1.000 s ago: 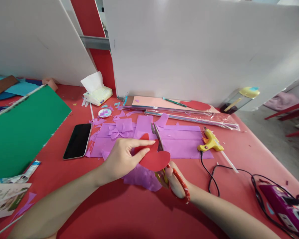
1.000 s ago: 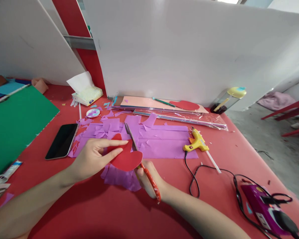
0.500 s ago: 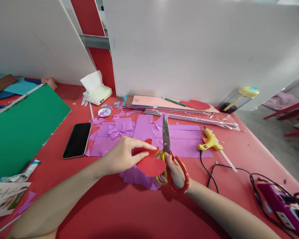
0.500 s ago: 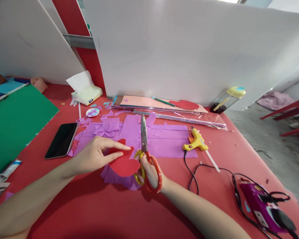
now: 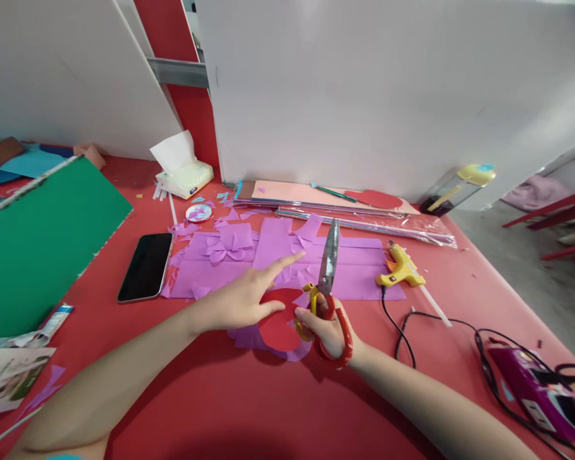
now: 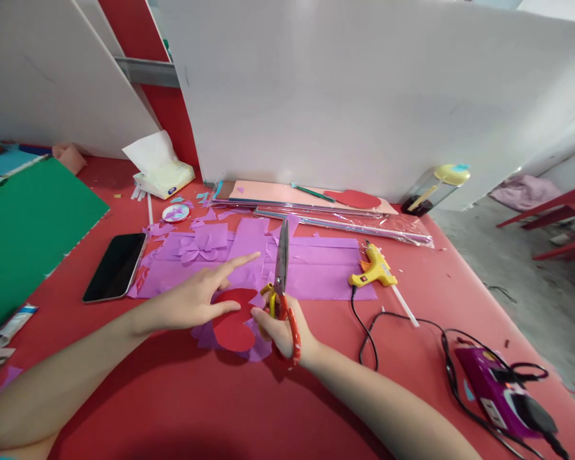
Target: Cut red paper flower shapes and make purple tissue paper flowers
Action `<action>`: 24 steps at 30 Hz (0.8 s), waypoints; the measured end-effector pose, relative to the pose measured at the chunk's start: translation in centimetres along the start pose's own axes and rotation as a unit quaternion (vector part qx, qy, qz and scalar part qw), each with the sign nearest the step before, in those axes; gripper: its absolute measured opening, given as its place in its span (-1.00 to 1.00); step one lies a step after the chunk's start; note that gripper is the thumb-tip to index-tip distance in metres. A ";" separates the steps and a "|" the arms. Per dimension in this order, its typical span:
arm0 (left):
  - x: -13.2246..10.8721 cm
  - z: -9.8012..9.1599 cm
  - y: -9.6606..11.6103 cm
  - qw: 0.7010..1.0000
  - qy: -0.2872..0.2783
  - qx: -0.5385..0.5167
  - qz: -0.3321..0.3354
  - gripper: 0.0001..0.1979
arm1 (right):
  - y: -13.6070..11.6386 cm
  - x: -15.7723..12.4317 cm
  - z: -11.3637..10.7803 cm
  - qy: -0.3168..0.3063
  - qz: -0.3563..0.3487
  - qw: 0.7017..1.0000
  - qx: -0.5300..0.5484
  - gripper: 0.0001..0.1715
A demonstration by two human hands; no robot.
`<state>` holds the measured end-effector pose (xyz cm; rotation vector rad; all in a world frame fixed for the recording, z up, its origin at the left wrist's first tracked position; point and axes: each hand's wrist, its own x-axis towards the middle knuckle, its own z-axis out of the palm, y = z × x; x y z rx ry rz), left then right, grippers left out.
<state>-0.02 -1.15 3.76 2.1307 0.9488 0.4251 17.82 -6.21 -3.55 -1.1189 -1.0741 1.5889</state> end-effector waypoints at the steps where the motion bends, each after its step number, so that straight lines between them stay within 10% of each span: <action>1: 0.1 0.0 -0.1 1.000 0.011 -0.001 -0.017 -0.36 | 0.0 0.0 0.1 0.009 -0.001 1.000 0.000 -0.62; 24: 0.5 1.1 -0.6 0.999 -0.025 0.000 -0.030 -0.64 | 0.7 0.2 0.2 0.103 0.002 0.994 -0.024 -0.64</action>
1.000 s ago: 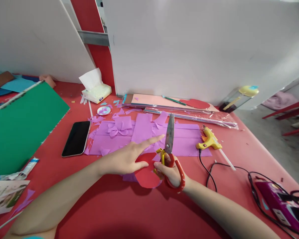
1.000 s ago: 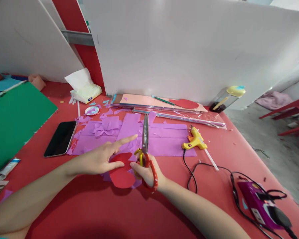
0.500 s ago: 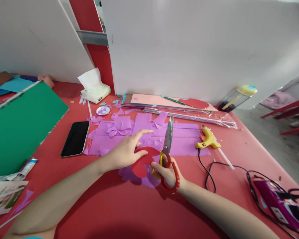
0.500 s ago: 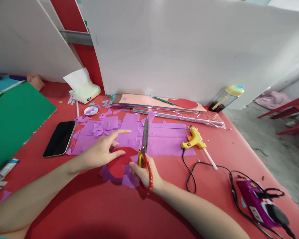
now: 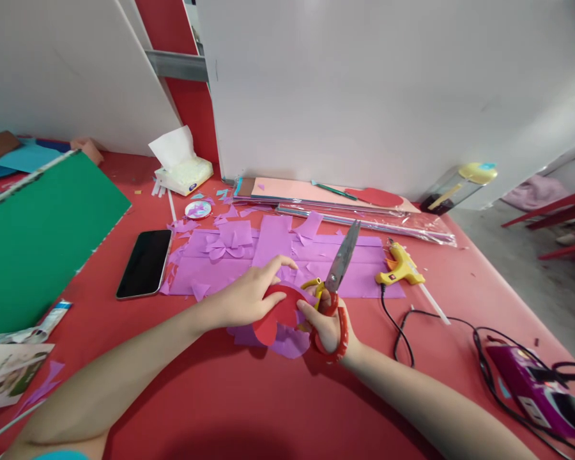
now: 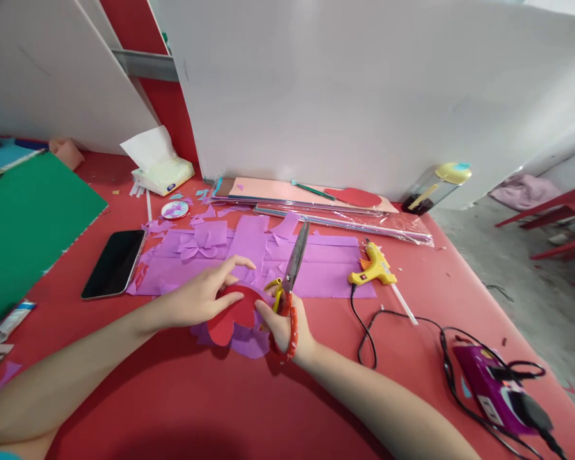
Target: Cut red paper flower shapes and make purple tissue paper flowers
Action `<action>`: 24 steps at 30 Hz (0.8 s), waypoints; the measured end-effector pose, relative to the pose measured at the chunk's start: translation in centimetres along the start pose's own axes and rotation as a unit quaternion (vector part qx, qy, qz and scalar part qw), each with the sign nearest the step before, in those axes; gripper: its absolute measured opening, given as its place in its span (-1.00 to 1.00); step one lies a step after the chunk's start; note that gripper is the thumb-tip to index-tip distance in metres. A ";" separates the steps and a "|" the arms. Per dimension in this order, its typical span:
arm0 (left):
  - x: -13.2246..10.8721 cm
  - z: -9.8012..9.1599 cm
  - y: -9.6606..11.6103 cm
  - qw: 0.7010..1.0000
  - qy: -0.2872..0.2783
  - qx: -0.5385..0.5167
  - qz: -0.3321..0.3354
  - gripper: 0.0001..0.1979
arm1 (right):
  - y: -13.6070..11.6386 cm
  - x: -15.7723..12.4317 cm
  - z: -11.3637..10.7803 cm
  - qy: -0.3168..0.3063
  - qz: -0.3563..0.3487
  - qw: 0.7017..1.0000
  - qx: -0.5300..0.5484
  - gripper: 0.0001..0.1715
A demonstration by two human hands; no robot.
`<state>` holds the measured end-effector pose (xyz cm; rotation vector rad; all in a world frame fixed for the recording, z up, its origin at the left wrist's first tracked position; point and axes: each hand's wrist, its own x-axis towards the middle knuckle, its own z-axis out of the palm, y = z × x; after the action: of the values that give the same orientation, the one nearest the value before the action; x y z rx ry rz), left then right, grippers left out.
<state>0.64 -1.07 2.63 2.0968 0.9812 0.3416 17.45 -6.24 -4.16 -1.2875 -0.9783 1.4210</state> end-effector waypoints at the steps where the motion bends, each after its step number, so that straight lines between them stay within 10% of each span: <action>1: 0.0 0.1 -0.1 1.000 0.006 -0.003 0.000 -0.67 | 0.1 0.1 0.0 0.007 0.003 1.000 0.009 -0.63; 24: 0.6 0.2 -0.2 0.999 0.020 -0.023 0.030 -0.76 | 0.4 0.3 0.1 0.030 0.003 0.999 0.036 -0.58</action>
<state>1.04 -0.65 2.24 2.0878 0.9266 0.4349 17.32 -6.01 -4.59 -1.2732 -0.8775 1.4012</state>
